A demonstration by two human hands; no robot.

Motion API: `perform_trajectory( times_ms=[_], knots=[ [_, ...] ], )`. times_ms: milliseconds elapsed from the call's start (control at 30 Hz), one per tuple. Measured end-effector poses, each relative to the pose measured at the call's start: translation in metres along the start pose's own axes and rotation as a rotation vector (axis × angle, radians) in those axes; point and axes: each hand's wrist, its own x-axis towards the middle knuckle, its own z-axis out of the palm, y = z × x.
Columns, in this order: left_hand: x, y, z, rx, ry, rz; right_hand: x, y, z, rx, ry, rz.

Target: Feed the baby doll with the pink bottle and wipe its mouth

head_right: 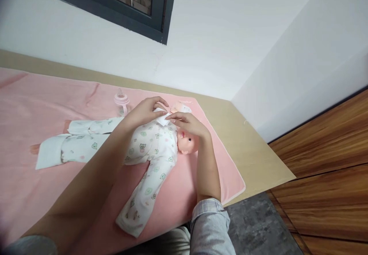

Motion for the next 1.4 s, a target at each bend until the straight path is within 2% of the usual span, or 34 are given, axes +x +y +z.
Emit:
perform_trajectory(
  times_ms=[100, 233, 367, 467, 533, 633, 733, 867, 1000, 1133, 1267, 1400],
  knots=[
    [-0.001, -0.001, -0.001, -0.020, 0.023, -0.014, 0.000, -0.001, 0.002, -0.040, 0.061, 0.006],
    [-0.001, -0.009, -0.013, -0.058, 0.083, -0.062, 0.000, 0.014, -0.012, -0.010, 0.192, 0.044],
    [-0.007, -0.016, -0.036, -0.040, 0.243, -0.088, 0.003, 0.053, -0.035, 0.090, 0.463, 0.135],
    [-0.015, -0.018, -0.055, 0.077, 0.297, -0.136, 0.005, 0.086, -0.048, 0.135, 0.626, 0.193],
    [-0.020, -0.020, -0.067, 0.133, 0.349, -0.174, 0.004, 0.103, -0.052, 0.173, 0.694, 0.238],
    [-0.025, -0.028, -0.081, 0.174, 0.499, -0.260, 0.005, 0.120, -0.055, 0.256, 0.750, 0.265],
    [-0.026, -0.039, -0.090, 0.237, 0.590, -0.319, 0.011, 0.129, -0.060, 0.373, 0.759, 0.224],
    [-0.025, -0.053, -0.100, 0.381, 0.618, -0.434, 0.027, 0.139, -0.069, 0.463, 0.675, 0.197],
    [-0.025, -0.061, -0.104, 0.514, 0.592, -0.473, 0.046, 0.148, -0.071, 0.392, 0.511, 0.266],
    [-0.024, -0.061, -0.103, 0.544, 0.577, -0.501, 0.058, 0.159, -0.062, 0.320, 0.397, 0.308],
    [-0.024, -0.061, -0.103, 0.556, 0.577, -0.505, 0.062, 0.169, -0.053, 0.358, 0.413, 0.297],
    [-0.023, -0.064, -0.103, 0.537, 0.552, -0.465, 0.060, 0.177, -0.054, 0.395, 0.499, 0.266]
  ],
)
